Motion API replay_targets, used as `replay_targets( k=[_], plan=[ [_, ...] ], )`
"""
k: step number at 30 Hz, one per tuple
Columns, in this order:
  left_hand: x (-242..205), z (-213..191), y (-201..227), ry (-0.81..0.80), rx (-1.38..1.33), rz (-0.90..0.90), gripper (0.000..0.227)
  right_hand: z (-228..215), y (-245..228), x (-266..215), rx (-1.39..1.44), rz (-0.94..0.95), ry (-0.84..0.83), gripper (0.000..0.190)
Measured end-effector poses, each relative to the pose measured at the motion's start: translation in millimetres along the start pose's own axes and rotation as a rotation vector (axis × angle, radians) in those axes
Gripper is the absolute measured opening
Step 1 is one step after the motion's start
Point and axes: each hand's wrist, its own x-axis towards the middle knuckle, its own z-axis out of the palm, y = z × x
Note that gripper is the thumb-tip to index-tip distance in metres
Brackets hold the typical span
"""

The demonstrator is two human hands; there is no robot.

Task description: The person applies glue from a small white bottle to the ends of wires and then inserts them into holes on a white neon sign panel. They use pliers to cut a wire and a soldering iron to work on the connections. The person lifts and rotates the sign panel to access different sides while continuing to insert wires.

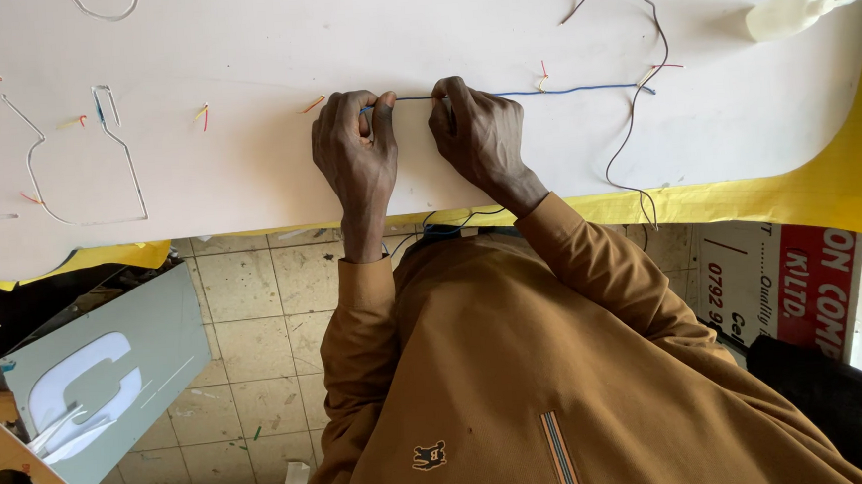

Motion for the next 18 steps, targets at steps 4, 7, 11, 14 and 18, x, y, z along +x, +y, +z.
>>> replay_targets(
  k=[4,7,11,14,18],
  plan=[
    [7,-9,18,-0.014,0.078,0.103,0.009,-1,-1,-1,0.000,0.008,-0.002,0.013],
    [6,-2,19,-0.144,0.129,0.228,0.025,3,4,-4,-0.005,0.016,-0.010,0.012],
    [19,-9,36,-0.323,0.142,0.309,0.013,10,7,-8,-0.010,0.026,-0.026,0.007],
    [31,-15,43,-0.392,0.134,0.360,0.008,12,7,-8,-0.044,0.036,-0.027,0.005],
    [34,-12,38,-0.429,0.103,0.408,0.012,11,8,-9,-0.032,0.040,-0.028,0.008]
  ],
)
